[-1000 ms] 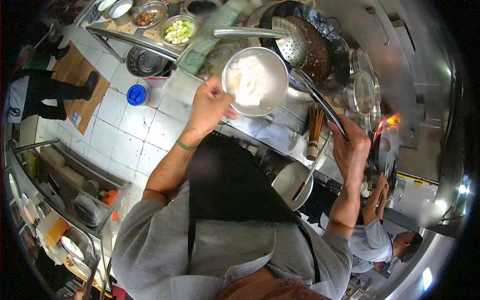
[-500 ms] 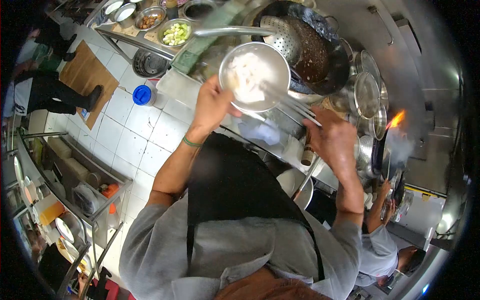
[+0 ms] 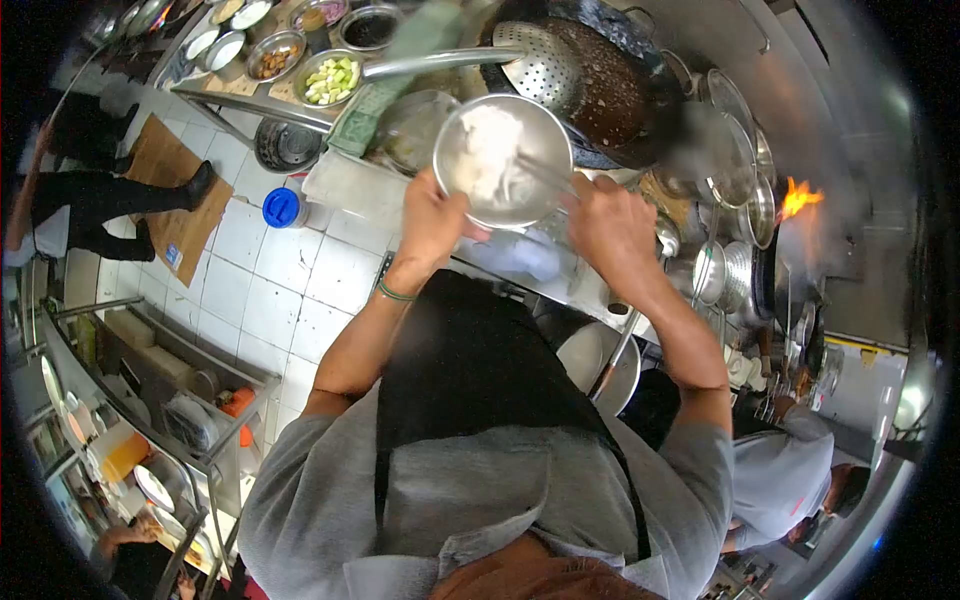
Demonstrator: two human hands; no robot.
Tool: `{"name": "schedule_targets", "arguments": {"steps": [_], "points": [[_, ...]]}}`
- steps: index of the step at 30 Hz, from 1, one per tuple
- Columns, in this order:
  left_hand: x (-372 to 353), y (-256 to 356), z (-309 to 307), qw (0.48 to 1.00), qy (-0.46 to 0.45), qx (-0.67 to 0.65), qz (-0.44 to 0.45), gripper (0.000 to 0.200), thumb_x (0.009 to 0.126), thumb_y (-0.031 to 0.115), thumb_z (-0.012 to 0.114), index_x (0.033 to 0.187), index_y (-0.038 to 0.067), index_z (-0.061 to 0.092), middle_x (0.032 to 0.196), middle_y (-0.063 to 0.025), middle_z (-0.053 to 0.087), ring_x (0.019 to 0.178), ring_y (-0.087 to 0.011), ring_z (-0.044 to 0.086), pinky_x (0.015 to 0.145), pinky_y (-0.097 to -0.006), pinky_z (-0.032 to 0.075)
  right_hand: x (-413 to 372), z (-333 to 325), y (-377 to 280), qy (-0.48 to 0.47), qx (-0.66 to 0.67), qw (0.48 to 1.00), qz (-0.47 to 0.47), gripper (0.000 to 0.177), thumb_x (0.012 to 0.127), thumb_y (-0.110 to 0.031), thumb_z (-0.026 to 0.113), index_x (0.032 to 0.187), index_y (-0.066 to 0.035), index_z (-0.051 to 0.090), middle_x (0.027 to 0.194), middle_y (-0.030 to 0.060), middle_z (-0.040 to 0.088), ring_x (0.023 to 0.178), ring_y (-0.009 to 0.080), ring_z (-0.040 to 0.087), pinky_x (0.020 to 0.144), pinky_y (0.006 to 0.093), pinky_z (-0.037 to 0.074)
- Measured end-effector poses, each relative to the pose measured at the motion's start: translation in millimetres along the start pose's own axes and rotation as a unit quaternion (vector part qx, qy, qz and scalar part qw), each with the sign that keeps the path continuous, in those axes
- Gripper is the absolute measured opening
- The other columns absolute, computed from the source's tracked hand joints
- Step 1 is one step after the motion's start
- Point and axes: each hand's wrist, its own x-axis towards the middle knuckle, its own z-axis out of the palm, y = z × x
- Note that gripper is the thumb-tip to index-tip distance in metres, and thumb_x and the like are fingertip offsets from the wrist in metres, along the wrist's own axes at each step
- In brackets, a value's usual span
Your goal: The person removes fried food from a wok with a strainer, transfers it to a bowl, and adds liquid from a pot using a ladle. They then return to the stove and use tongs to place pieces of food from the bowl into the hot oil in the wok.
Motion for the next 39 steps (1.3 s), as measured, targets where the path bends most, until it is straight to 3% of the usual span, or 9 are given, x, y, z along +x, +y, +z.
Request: {"name": "schedule_targets", "arguments": {"steps": [4,8,12,16,20,27,32,36,39], "points": [[9,-8,-7,1.0,0.004,0.0,0.012,0.029,0.09,-0.002,0.044,0.117,-0.012,0.05,0.099,-0.0215,0.067,0.072,-0.0265,0.072,0.051,-0.031,0.063,-6,26,-28,0.006,-0.004,1.0,0.006,0.024,0.089,-0.024,0.064,0.101,-0.003,0.067,0.078,0.0149,0.068,0.058,0.0324,0.07,0.049,0.0458,0.056],[14,1,-17,0.999,0.001,0.017,0.043,0.029,0.091,-0.002,0.044,0.117,-0.012,0.051,0.1,-0.0212,0.067,0.073,-0.0263,0.072,0.052,-0.0325,0.064,-29,11,-19,-0.072,-0.004,0.997,0.01,0.024,0.09,-0.023,0.063,0.103,-0.003,0.066,0.081,0.0158,0.068,0.057,0.0323,0.069,0.049,0.0453,0.056],[11,5,-11,0.999,-0.018,-0.029,-0.005,0.028,0.09,-0.001,0.045,0.116,-0.011,0.052,0.101,-0.0213,0.067,0.074,-0.0252,0.072,0.052,-0.0323,0.064,2,19,-26,0.046,-0.012,0.999,0.024,0.025,0.09,-0.023,0.062,0.106,-0.004,0.065,0.081,0.0136,0.068,0.055,0.0323,0.068,0.047,0.0444,0.054],[15,5,-25,0.999,-0.016,-0.032,0.013,0.028,0.09,-0.002,0.046,0.116,-0.009,0.052,0.102,-0.0212,0.067,0.075,-0.0249,0.072,0.053,-0.0318,0.064,-12,18,-45,-0.013,0.03,0.999,-0.001,0.025,0.089,-0.024,0.064,0.104,-0.005,0.066,0.08,0.0122,0.069,0.055,0.0319,0.068,0.046,0.044,0.054],[17,10,-35,0.999,-0.012,-0.052,0.004,0.029,0.089,-0.003,0.046,0.117,-0.008,0.052,0.1,-0.0189,0.067,0.075,-0.0239,0.072,0.054,-0.0315,0.064,-14,14,-16,-0.009,-0.005,1.0,0.016,0.024,0.087,-0.025,0.067,0.104,-0.009,0.067,0.08,0.0115,0.069,0.056,0.0331,0.067,0.048,0.0446,0.054],[9,26,-35,0.999,-0.021,-0.021,-0.028,0.031,0.088,-0.004,0.045,0.118,-0.008,0.051,0.098,-0.0187,0.067,0.073,-0.0227,0.072,0.054,-0.0313,0.065,-3,-27,-27,0.046,-0.047,0.996,0.065,0.026,0.088,-0.029,0.065,0.103,-0.009,0.068,0.081,0.0114,0.069,0.058,0.033,0.067,0.051,0.0456,0.053],[11,28,-28,0.999,-0.033,-0.03,-0.019,0.029,0.088,-0.004,0.046,0.116,-0.009,0.051,0.098,-0.019,0.066,0.071,-0.023,0.071,0.053,-0.0306,0.064,6,-12,-22,0.013,0.053,0.999,-0.002,0.027,0.088,-0.028,0.065,0.105,-0.008,0.071,0.08,0.0132,0.069,0.059,0.0344,0.067,0.053,0.0461,0.054],[18,17,-32,1.0,-0.024,-0.018,0.0,0.025,0.088,-0.004,0.047,0.112,-0.008,0.051,0.097,-0.0193,0.066,0.07,-0.0234,0.071,0.053,-0.0305,0.064,3,-54,-27,0.031,0.067,0.997,0.034,0.024,0.086,-0.024,0.067,0.102,-0.007,0.071,0.081,0.0127,0.07,0.06,0.0347,0.068,0.054,0.0465,0.055],[12,27,-20,0.998,-0.06,0.003,0.001,0.023,0.088,-0.004,0.046,0.11,-0.008,0.051,0.096,-0.0185,0.065,0.071,-0.0232,0.071,0.053,-0.0304,0.064,14,-26,-36,0.009,0.039,0.999,-0.003,0.022,0.086,-0.024,0.067,0.098,-0.007,0.07,0.081,0.013,0.07,0.06,0.0356,0.068,0.055,0.0462,0.055]]}}
